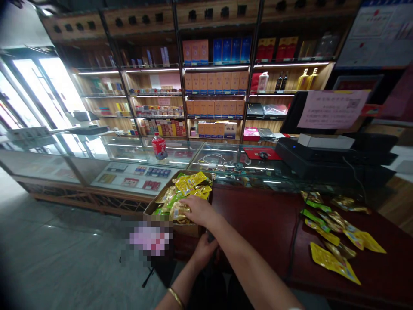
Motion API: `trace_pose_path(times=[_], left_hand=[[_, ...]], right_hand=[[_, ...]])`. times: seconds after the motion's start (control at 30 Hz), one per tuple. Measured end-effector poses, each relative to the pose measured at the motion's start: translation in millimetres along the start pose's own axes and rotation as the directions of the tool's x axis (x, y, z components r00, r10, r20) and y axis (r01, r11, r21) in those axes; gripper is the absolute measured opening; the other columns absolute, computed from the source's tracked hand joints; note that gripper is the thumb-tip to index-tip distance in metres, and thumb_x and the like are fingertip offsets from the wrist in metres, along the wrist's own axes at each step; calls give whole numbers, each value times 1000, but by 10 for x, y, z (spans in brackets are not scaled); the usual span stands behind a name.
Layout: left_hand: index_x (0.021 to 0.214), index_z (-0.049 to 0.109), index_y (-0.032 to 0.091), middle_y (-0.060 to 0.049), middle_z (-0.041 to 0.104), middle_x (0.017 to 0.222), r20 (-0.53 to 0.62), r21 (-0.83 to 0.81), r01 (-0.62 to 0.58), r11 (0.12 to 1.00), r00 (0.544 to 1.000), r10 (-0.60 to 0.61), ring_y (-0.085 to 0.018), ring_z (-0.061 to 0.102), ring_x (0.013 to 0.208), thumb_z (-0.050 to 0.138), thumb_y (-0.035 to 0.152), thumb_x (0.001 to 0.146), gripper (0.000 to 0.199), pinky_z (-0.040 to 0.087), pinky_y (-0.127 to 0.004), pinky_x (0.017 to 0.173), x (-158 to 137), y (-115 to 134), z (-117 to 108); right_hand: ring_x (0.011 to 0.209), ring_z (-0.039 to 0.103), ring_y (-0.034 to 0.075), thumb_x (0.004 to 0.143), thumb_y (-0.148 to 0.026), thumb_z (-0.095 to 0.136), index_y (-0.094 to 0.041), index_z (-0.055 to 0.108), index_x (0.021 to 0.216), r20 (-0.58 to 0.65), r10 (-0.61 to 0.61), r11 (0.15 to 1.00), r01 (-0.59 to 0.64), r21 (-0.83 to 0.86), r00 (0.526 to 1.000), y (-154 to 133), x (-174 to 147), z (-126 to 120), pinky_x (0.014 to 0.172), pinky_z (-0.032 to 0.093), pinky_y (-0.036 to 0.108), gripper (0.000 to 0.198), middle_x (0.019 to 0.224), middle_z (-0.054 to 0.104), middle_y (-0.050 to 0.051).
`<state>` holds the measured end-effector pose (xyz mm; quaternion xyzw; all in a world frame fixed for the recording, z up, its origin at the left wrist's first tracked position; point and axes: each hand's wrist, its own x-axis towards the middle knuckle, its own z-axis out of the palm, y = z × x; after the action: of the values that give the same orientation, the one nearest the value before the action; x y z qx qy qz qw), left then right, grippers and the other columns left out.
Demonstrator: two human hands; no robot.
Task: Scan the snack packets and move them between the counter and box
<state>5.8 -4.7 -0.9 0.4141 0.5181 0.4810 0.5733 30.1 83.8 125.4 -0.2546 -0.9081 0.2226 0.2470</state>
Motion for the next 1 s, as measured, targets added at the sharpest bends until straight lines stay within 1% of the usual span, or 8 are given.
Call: trace_pose_path(times=[0.13, 0.23, 0.33, 0.43, 0.53, 0.63, 0.8, 1.0], left_hand=[[62, 57, 19, 0, 55, 42, 4, 42, 20, 999, 1000, -20, -13, 47, 34, 75, 65, 65, 50, 39, -25, 38, 5, 29, -5], [60, 57, 19, 0, 53, 38, 17, 97, 16, 995, 1000, -18, -13, 48, 33, 73, 71, 65, 54, 36, -24, 36, 49, 4, -40], [61, 59, 19, -1, 54, 38, 29, 131, -15, 991, 1000, 11, -14, 48, 32, 71, 76, 64, 58, 35, -23, 36, 98, -23, -76], [62, 59, 20, -1, 55, 38, 33, 135, -13, 991, 999, 9, -14, 49, 33, 71, 81, 61, 63, 35, -23, 37, 78, 16, -87], [64, 59, 19, -1, 56, 39, 31, 120, 1, 993, 999, -5, -14, 50, 33, 72, 82, 61, 64, 35, -23, 38, 30, 76, -75], [62, 58, 20, -1, 55, 38, 20, 127, 7, 992, 1000, -9, -14, 49, 32, 71, 83, 60, 64, 33, -23, 37, 36, 71, -63], [59, 58, 20, -2, 54, 36, -11, 165, 7, 986, 1000, -5, -14, 47, 30, 68, 84, 59, 65, 32, -23, 36, 94, 19, -67], [62, 60, 19, -2, 57, 40, 21, 153, 34, 988, 999, -38, -13, 50, 33, 73, 77, 61, 60, 37, -22, 38, 27, 138, -53]], right_hand=[[127, 60, 27, 84, -27, 77, -23, 64, 137, -162, 82, 986, -103, -128, 983, 68, -223, 17, 110, 46, 43, 54, 136, 66, 11], [132, 57, 21, 92, -33, 67, -28, 64, 136, -335, 309, 929, -358, -97, 890, 418, -544, -159, 114, 42, 35, 45, 141, 64, 5], [142, 49, 18, 98, -36, 55, -23, 54, 148, -438, 632, 701, -712, -28, 640, 957, -1042, -488, 119, 36, 30, 52, 153, 56, 7], [148, 43, 32, 100, -36, 43, 4, 42, 153, -478, 803, 425, -904, 40, 356, 1493, -1596, -835, 122, 32, 45, 66, 157, 46, 30], [154, 28, 44, 99, -47, 42, 11, 32, 155, -508, 855, 174, -981, 90, 105, 1902, -2019, -1112, 122, 23, 59, 81, 161, 30, 40], [157, 10, 47, 98, -53, 40, 7, 24, 159, -546, 837, 22, -994, 108, -41, 2168, -2287, -1334, 121, 11, 68, 87, 167, 10, 39], [155, 14, 51, 100, -44, 37, 3, 31, 159, -557, 828, -45, -998, 54, -67, 2369, -2571, -1504, 115, 2, 77, 76, 166, 20, 36], [155, 24, 41, 100, -51, 40, -7, 58, 144, -502, 839, 152, -977, -150, 208, 2170, -2454, -1073, 120, -5, 71, 65, 162, 42, 24]])
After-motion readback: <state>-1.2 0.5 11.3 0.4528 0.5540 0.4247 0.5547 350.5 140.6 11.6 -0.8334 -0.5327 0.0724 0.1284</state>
